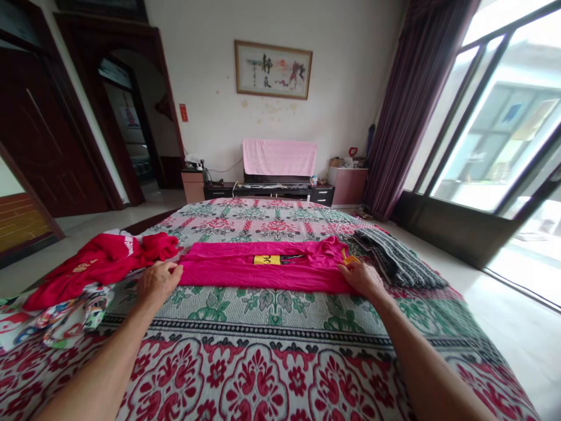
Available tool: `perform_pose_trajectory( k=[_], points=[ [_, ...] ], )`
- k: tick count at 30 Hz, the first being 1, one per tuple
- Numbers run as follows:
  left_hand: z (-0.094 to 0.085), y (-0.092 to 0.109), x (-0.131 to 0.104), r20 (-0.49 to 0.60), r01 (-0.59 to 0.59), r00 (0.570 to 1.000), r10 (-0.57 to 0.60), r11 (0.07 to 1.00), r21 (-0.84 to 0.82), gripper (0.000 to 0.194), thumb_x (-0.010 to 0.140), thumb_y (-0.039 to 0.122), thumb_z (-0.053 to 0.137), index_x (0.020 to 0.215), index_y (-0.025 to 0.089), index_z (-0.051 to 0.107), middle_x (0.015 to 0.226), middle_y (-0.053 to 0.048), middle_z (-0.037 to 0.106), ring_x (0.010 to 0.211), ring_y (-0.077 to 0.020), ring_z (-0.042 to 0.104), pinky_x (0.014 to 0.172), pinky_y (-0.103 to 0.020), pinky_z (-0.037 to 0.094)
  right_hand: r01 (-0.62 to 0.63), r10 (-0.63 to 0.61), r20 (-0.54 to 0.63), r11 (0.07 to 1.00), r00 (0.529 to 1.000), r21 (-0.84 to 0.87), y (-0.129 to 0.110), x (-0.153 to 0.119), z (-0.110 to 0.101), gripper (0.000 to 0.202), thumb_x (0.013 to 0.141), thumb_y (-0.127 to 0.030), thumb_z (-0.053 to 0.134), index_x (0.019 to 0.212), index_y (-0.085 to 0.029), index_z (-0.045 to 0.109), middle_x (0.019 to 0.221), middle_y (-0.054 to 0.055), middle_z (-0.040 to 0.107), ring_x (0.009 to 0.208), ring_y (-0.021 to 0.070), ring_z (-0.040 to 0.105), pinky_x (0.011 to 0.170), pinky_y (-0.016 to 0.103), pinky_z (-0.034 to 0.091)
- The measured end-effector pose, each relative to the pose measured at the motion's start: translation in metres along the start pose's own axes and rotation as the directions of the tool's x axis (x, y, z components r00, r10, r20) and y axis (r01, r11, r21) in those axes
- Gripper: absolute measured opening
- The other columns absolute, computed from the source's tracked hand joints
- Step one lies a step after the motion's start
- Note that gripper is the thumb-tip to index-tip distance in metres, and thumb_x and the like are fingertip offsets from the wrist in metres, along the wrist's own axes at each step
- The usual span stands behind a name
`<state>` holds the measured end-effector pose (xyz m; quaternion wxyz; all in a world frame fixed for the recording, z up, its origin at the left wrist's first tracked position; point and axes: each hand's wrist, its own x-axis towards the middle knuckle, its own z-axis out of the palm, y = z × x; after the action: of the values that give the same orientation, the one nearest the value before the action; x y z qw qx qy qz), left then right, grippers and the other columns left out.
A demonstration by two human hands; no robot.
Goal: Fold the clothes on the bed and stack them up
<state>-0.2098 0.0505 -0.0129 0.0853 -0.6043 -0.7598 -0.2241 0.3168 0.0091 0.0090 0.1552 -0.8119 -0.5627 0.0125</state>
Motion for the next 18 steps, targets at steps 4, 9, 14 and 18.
perform_pose_trajectory(
  k=[4, 9, 14, 18],
  points=[
    [0.005, -0.0025, 0.003, 0.052, 0.009, 0.999, -0.01, 1.0, 0.018, 0.049, 0.08, 0.055, 0.046, 0.092, 0.017, 0.075, 0.108, -0.015, 0.07, 0.093, -0.0299, 0.064, 0.078, -0.034, 0.045, -0.029, 0.029, 0.023, 1.0, 0.999, 0.004, -0.0014, -0.0011, -0.0053, 0.052, 0.081, -0.062, 0.045, 0.086, -0.021, 0.076, 0.089, 0.015, 0.072, 0.094, 0.0316, 0.067, 0.081, 0.04, 0.049],
    [0.0053, -0.0003, 0.0027, 0.041, -0.011, 0.999, 0.008, 0.996, 0.084, 0.045, 0.081, 0.052, 0.044, 0.084, 0.018, 0.074, 0.104, -0.014, 0.071, 0.094, -0.0297, 0.064, 0.08, -0.033, 0.045, -0.055, 0.056, 0.057, 0.998, 0.997, -0.014, -0.0026, -0.0032, -0.0095, 0.047, 0.081, -0.059, 0.048, 0.074, -0.021, 0.075, 0.084, 0.015, 0.072, 0.091, 0.0308, 0.067, 0.078, 0.038, 0.049],
    [0.0015, 0.0006, 0.0036, 0.054, 0.033, 0.998, -0.037, 0.996, 0.082, 0.048, 0.083, 0.054, 0.037, 0.075, 0.018, 0.069, 0.098, -0.015, 0.071, 0.089, -0.0279, 0.064, 0.075, -0.032, 0.045, 0.01, -0.01, -0.012, 1.0, 1.0, -0.018, 0.001, -0.0011, -0.0028, 0.036, 0.083, -0.048, 0.049, 0.077, -0.021, 0.072, 0.084, 0.013, 0.072, 0.087, 0.0289, 0.068, 0.07, 0.033, 0.046],
    [-0.003, 0.0008, 0.0045, 0.059, 0.073, 0.995, -0.076, 0.996, 0.055, 0.047, 0.082, 0.056, 0.036, 0.064, 0.021, 0.062, 0.09, -0.012, 0.071, 0.083, -0.0259, 0.064, 0.068, -0.03, 0.044, 0.041, -0.039, -0.066, 0.999, 0.997, 0.021, 0.0038, 0.0022, -0.001, 0.041, 0.087, -0.048, 0.042, 0.076, -0.021, 0.07, 0.082, 0.012, 0.072, 0.084, 0.0277, 0.067, 0.066, 0.031, 0.042]
  ],
)
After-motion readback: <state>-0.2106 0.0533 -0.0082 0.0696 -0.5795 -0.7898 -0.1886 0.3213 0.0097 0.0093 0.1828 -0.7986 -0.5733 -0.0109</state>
